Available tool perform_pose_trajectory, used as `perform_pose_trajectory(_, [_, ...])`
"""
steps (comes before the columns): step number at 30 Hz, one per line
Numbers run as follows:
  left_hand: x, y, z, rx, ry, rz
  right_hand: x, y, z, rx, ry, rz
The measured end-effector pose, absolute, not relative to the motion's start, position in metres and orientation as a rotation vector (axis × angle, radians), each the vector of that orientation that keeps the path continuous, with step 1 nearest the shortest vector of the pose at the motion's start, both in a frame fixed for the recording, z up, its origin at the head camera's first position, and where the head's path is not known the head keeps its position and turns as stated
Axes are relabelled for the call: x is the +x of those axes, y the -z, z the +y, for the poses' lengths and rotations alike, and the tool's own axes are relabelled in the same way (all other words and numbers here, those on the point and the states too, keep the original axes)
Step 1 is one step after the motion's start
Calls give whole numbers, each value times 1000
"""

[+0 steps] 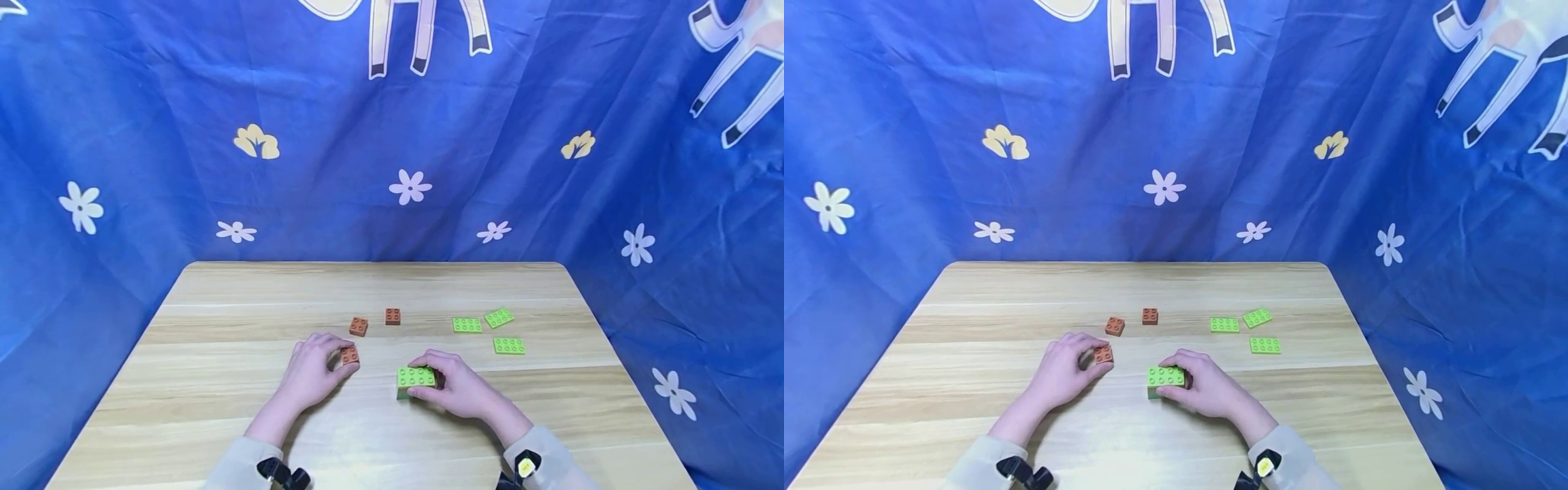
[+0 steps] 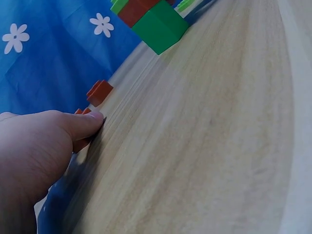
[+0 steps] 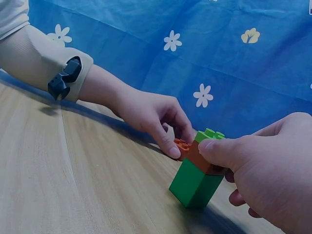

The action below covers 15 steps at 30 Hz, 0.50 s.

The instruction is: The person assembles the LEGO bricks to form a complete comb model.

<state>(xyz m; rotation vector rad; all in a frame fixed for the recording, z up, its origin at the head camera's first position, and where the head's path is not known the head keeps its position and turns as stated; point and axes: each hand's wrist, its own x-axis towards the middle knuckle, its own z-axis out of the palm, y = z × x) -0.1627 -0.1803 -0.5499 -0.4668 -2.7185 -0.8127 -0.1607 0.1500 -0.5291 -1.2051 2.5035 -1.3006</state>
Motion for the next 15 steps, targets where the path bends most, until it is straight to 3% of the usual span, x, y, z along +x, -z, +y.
perform_pose_trajectory(15, [-150, 521, -168, -493, 1009, -2679, -160, 527, 149, -1221, 1301, 2502])
